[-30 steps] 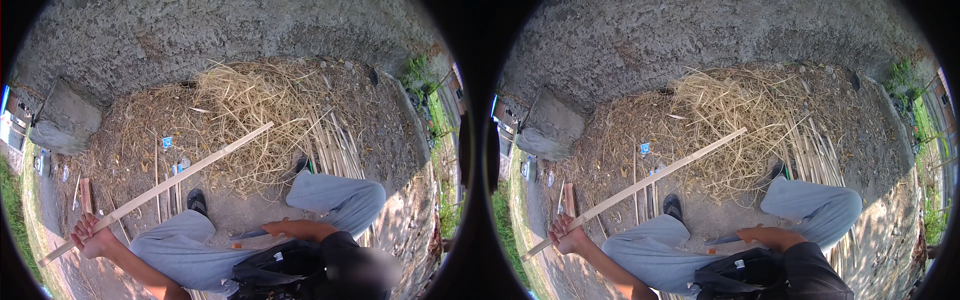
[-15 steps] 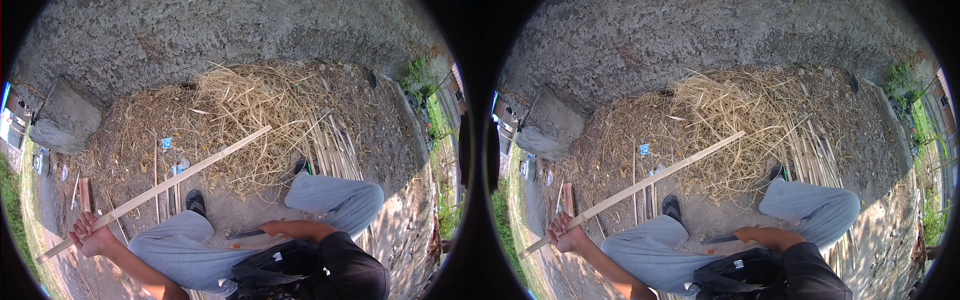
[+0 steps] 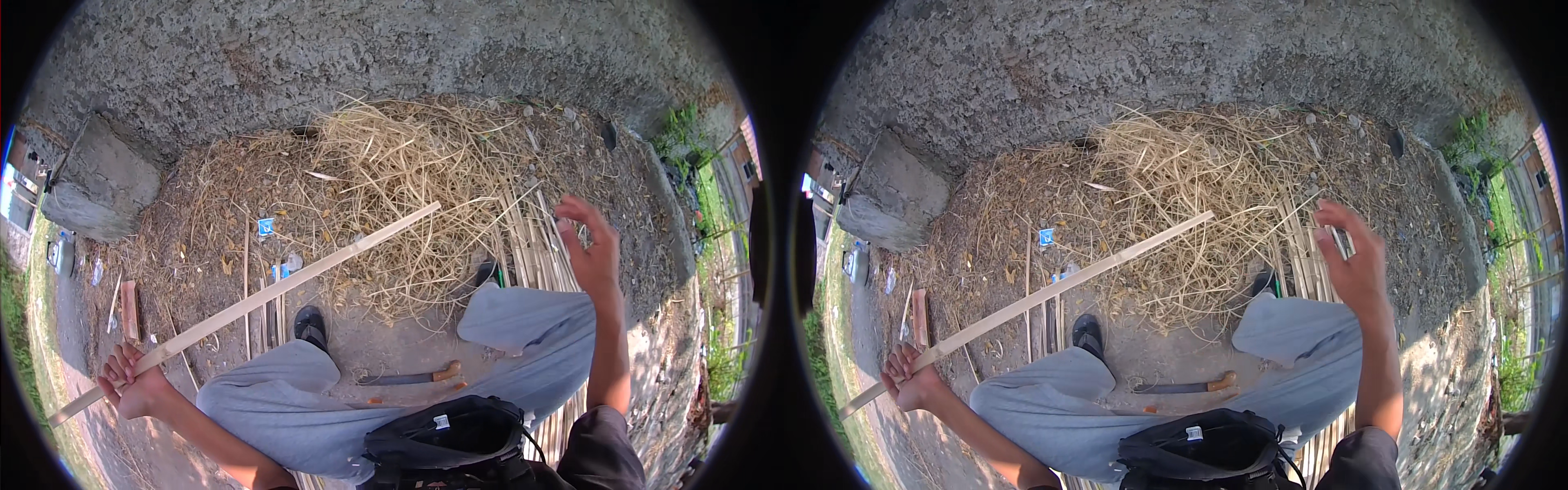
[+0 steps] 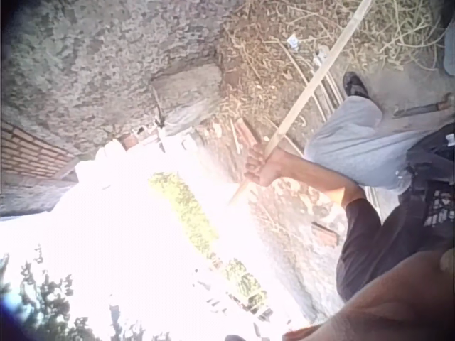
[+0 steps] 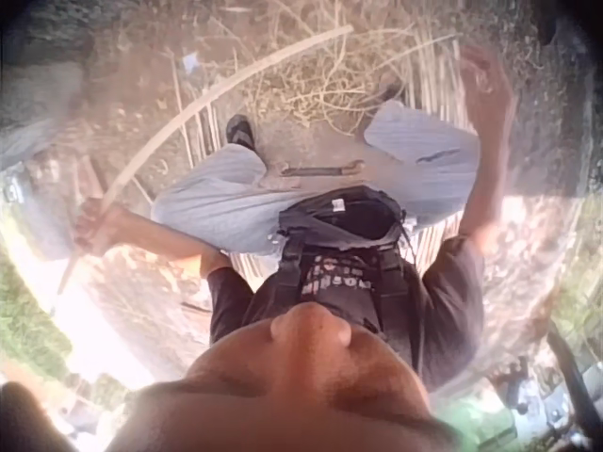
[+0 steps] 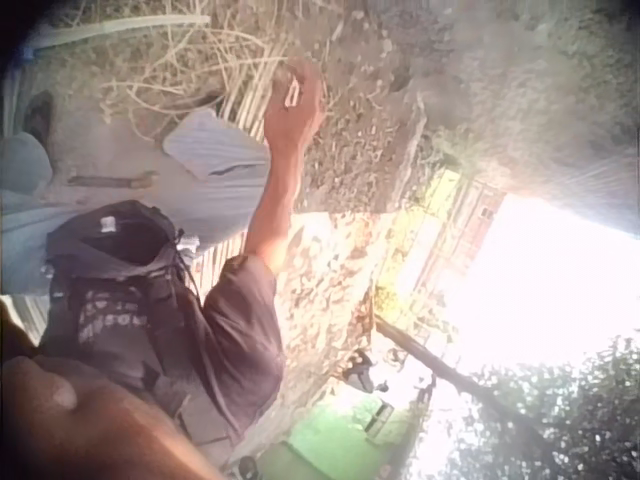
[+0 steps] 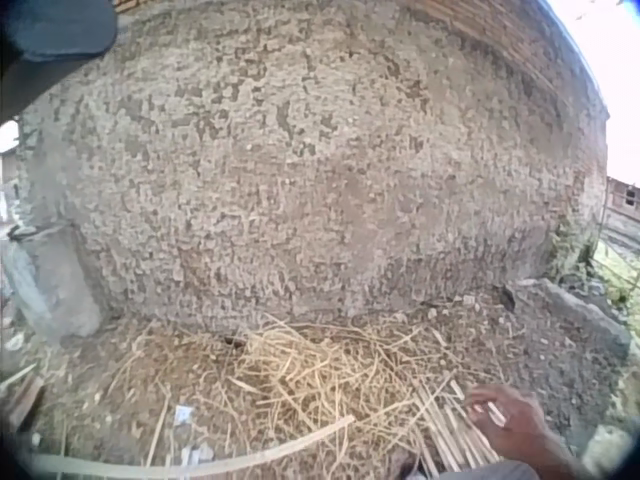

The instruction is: The person shaves a bamboo strip using a utility knife, whittles a bamboo piece with a machete, and scrapes the bamboo strip with the utility knife.

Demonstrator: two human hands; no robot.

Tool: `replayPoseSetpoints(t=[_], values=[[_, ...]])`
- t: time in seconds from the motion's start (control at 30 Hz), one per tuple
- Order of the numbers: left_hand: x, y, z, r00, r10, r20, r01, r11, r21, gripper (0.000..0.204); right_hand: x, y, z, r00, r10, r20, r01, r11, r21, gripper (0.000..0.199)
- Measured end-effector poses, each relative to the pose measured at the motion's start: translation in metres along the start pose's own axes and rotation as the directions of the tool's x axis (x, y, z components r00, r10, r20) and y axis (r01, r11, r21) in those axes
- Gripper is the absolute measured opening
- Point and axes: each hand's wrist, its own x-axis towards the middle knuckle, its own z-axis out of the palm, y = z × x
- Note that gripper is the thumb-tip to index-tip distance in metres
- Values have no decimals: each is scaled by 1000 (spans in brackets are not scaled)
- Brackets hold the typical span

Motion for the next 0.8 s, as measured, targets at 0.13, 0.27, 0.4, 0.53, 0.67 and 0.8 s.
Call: replayPoseSetpoints(t=[0.13,0.27,0.4,0.53,0.67,0.8], values=[[5,-2,2,996,33,-83,-36,999,-33,30,-23,155,-102,721,390,-573,-221,913,344,28],[3,-25,4,984,-4,-177,-9,998,-69,30,-156,376,-44,707,649,-280,-706,669,-232,40],[14,-23,-4,988,-30,-151,16,996,-91,30,-244,332,156,449,868,212,-860,484,-160,33],[17,-23,-14,983,-52,-174,28,990,-137,32,-250,292,201,353,894,278,-849,430,-306,31],[10,-20,-12,977,-51,-206,21,989,-146,35,-242,288,202,319,910,265,-856,396,-332,30],[3,-18,0,971,-35,-235,2,991,-136,35,-235,290,206,302,919,252,-866,375,-332,28]])
